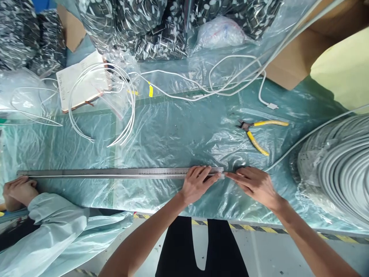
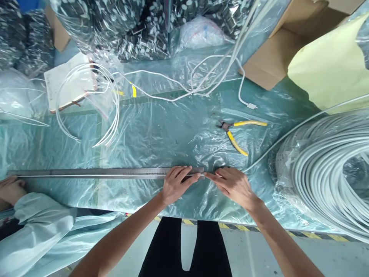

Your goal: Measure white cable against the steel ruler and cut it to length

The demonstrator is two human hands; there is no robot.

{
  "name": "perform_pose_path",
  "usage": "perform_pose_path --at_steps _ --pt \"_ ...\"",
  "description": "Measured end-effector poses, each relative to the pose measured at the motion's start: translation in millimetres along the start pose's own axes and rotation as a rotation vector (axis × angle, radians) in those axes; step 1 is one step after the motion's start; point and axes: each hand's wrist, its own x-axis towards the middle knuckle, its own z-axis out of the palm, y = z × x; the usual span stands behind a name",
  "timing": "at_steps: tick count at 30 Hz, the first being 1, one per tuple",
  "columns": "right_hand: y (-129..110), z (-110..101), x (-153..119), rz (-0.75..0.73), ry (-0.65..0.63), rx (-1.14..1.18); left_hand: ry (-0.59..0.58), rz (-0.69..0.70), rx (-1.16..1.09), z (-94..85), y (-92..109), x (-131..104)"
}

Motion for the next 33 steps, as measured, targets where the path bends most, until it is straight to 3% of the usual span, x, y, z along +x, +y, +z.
perform_pose_path --at_steps 10,16,22,28,31,33 --pt "-1.0 -2.0 0.0 0.002 -0.012 -0.050 -0.146 0.097 0.129 -15.0 0.9 16.0" --pt "-6.6 -4.4 1.8 0.037 -0.028 -0.074 -0.176 0.135 0.150 -16.7 -0.1 18.9" --pt "-15.2 -12.8 9.0 0.095 -0.058 -0.216 -0.286 0.167 0.144 -19.6 -0.4 22.2" --pt "-18.4 -17.6 4.6 0.101 -0.009 -0.298 -0.337 0.198 0.132 -22.1 -0.1 25.2" --pt "-15.8 -25.2 3.6 0.132 0.022 -0.163 -0.352 0.207 0.153 -24.8 0.6 27.5" --pt "-8.9 -33.0 8.6 0.230 0.121 -0.074 -0.353 0.217 0.164 -26.5 0.5 29.0"
